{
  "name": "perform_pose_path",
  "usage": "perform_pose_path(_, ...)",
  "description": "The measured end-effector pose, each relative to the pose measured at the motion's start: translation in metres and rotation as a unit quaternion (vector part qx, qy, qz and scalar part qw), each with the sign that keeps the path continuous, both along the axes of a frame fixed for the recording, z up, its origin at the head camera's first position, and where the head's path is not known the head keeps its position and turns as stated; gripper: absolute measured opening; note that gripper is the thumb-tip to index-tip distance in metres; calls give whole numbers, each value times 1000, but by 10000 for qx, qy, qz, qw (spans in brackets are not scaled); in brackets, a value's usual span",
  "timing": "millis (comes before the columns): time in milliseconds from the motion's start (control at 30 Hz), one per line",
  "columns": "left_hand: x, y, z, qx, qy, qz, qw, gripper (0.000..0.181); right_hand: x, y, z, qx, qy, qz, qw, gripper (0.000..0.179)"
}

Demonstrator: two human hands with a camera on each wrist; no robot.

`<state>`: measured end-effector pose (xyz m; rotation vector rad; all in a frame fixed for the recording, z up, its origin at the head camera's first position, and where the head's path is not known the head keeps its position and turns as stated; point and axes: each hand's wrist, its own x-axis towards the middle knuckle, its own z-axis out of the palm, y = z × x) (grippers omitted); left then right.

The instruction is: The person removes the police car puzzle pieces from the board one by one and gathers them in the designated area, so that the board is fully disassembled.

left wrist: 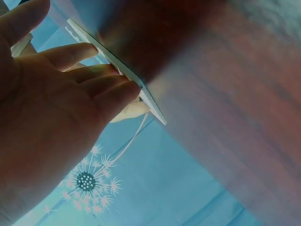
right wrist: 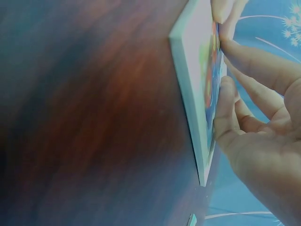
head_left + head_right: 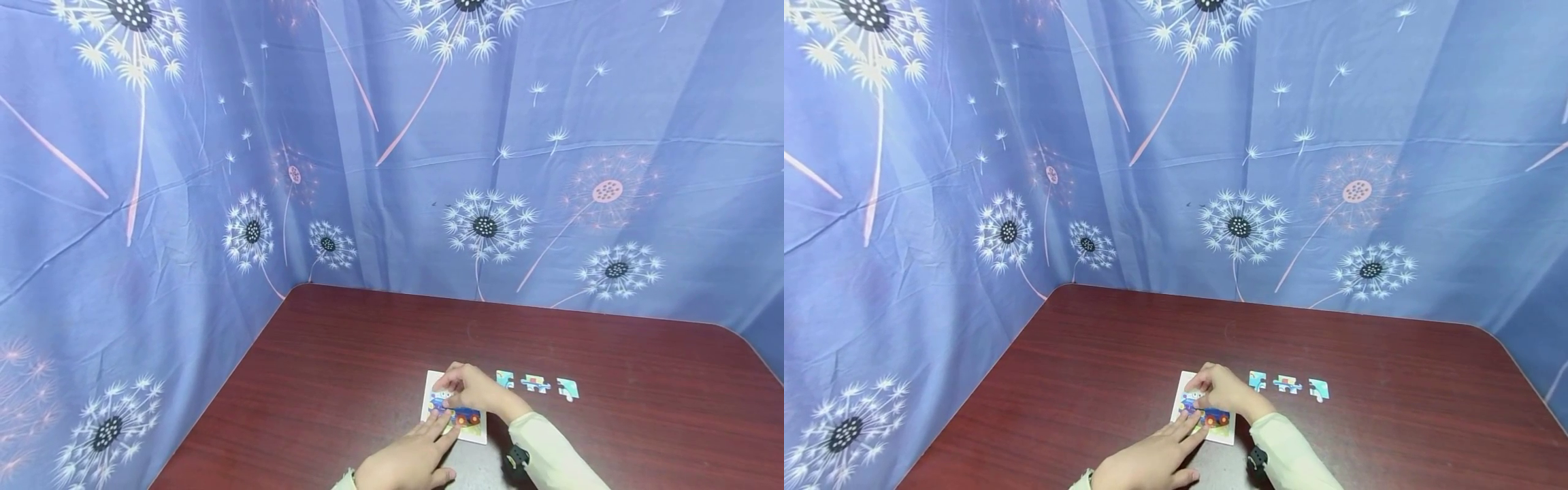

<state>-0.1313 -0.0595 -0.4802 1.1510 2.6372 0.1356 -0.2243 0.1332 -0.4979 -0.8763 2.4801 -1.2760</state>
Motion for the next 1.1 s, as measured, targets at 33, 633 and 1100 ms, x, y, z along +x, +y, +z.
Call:
perform_pose_path(33,0,0,0,-7,-2,-3,10000,62,0,0,0,4,-16,11,10000,24)
perform_pose_path(633,0,1,4,8,-173,30,9998,61,-1,-2,0,-126,-10,-29,9999,22)
perform_pose_path(1100,0,5,6,-96,-207,133,9997,62,0,-1,-1,-659,-31,127,9977,14)
